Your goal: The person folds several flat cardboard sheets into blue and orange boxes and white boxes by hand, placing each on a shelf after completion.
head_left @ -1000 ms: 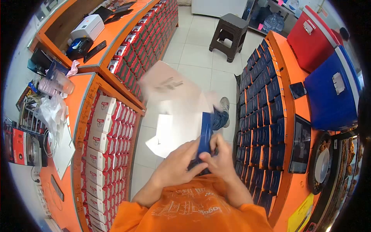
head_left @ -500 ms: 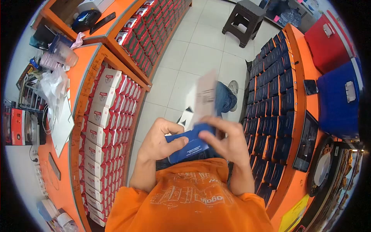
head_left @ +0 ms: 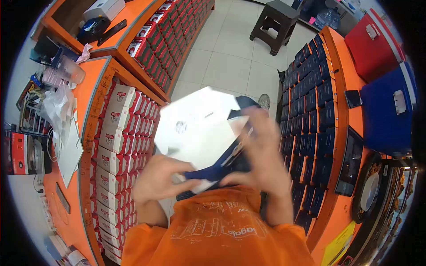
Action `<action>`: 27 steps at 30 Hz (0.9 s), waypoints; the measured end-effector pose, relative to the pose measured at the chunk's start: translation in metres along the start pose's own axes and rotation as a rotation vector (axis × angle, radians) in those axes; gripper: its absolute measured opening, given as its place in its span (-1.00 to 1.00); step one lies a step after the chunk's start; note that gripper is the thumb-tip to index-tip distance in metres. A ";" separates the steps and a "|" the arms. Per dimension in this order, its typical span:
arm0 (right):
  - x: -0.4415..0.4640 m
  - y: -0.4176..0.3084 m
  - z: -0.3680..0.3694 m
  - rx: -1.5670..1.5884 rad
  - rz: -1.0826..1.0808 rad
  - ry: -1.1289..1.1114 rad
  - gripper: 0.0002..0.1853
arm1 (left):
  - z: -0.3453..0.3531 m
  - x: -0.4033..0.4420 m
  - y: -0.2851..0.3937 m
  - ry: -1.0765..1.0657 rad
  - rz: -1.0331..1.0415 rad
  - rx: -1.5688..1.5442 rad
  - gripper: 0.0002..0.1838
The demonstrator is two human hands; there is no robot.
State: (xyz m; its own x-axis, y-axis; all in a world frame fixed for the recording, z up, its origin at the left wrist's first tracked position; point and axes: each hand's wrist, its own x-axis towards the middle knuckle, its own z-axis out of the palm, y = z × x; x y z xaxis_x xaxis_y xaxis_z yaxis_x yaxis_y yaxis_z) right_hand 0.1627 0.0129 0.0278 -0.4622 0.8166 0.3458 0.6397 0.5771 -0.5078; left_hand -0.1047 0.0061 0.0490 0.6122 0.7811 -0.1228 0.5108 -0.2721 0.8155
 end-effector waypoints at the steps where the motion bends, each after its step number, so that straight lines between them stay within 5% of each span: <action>1: 0.006 -0.018 0.018 0.141 -0.064 -0.002 0.01 | 0.008 0.006 0.002 -0.010 -0.048 -0.154 -0.68; 3: 0.004 -0.025 0.036 0.265 -0.136 0.006 -0.08 | 0.013 0.011 0.002 -0.017 -0.079 -0.302 -0.59; 5: 0.003 -0.018 0.044 0.420 -0.065 0.249 -0.43 | 0.010 0.011 0.003 -0.065 0.213 -0.426 -0.35; 8: -0.005 0.001 0.039 0.584 -0.120 0.407 -0.66 | 0.033 0.018 -0.009 -0.284 0.082 -0.175 -0.14; 9: -0.006 0.001 0.032 0.628 -0.070 0.381 -0.72 | 0.045 0.023 -0.015 -0.171 0.130 -0.188 -0.37; 15: -0.010 0.003 0.004 0.606 -0.244 -0.120 -0.82 | 0.057 0.040 -0.086 -0.056 -0.078 -0.428 -0.83; 16: -0.014 -0.003 0.011 0.477 -0.246 -0.287 -0.82 | 0.061 0.039 -0.090 -0.065 -0.068 -0.421 -0.83; 18: -0.015 -0.007 0.023 0.285 -0.182 -0.196 -0.80 | 0.066 0.037 -0.095 -0.249 -0.203 -0.627 -0.83; 20: -0.012 -0.002 0.025 0.205 0.104 0.010 -0.80 | 0.067 0.038 -0.089 -0.206 -0.140 -0.663 -0.85; 22: -0.013 -0.002 0.023 0.157 0.074 0.054 -0.77 | 0.063 0.038 -0.080 -0.136 -0.078 -0.633 -0.84; 24: -0.015 -0.010 0.026 0.023 0.062 -0.443 -0.76 | 0.062 0.037 -0.077 -0.168 -0.095 -0.557 -0.84; 27: -0.026 -0.013 0.038 -0.028 0.010 -0.349 -0.69 | 0.062 0.043 -0.069 -0.204 -0.036 -0.452 -0.80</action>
State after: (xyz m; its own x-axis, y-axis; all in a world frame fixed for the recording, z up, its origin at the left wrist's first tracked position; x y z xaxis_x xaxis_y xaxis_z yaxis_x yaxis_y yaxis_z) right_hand 0.1430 -0.0163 -0.0042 -0.6348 0.7712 0.0479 0.6597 0.5732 -0.4861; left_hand -0.0764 0.0240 -0.0479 0.7275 0.6475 -0.2269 0.2490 0.0590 0.9667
